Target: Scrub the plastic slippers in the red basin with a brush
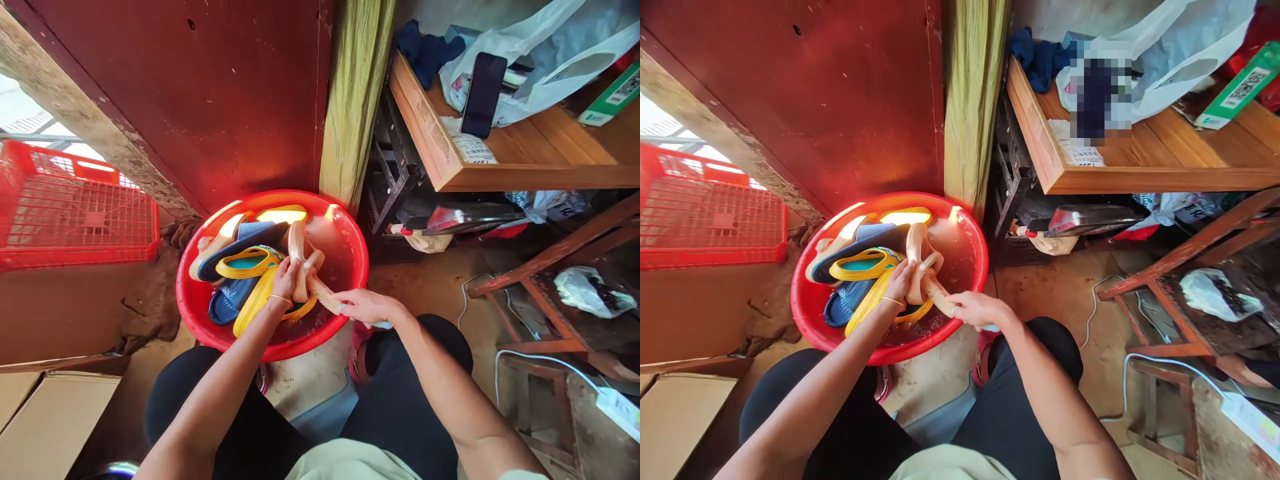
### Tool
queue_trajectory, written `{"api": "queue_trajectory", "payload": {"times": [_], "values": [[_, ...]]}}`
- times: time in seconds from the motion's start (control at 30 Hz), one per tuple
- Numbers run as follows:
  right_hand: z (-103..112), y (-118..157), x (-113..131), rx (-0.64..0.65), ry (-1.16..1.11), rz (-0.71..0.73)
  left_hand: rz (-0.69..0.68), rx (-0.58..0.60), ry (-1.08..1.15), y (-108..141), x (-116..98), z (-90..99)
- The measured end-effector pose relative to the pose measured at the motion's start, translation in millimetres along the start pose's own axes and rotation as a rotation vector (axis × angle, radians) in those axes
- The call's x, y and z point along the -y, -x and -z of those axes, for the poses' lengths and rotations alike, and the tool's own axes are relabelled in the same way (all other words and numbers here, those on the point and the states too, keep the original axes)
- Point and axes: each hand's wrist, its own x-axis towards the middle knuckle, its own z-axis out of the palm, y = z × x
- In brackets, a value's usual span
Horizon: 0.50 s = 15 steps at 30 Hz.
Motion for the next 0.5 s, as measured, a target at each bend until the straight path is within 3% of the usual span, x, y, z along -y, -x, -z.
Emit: {"api": "queue_trajectory", "payload": {"times": [0.1,0.23,0.37,0.5], "values": [[17,23,-6,-0.015,0.004,-0.088,-0.014,0.037,-0.123,2,12,-7.4],[25,20,3,-0.088,0.103,-0.142,0.030,0.098,-0.351,2,27,-4.1],[25,12,14,-0.060,0.187,-0.086,0.033,0.103,-0.428,-3,34,1.8],[28,22,13,0.023,0.078,-0.027,0.049,0.127,-0.396,-6,32,2.5]]}}
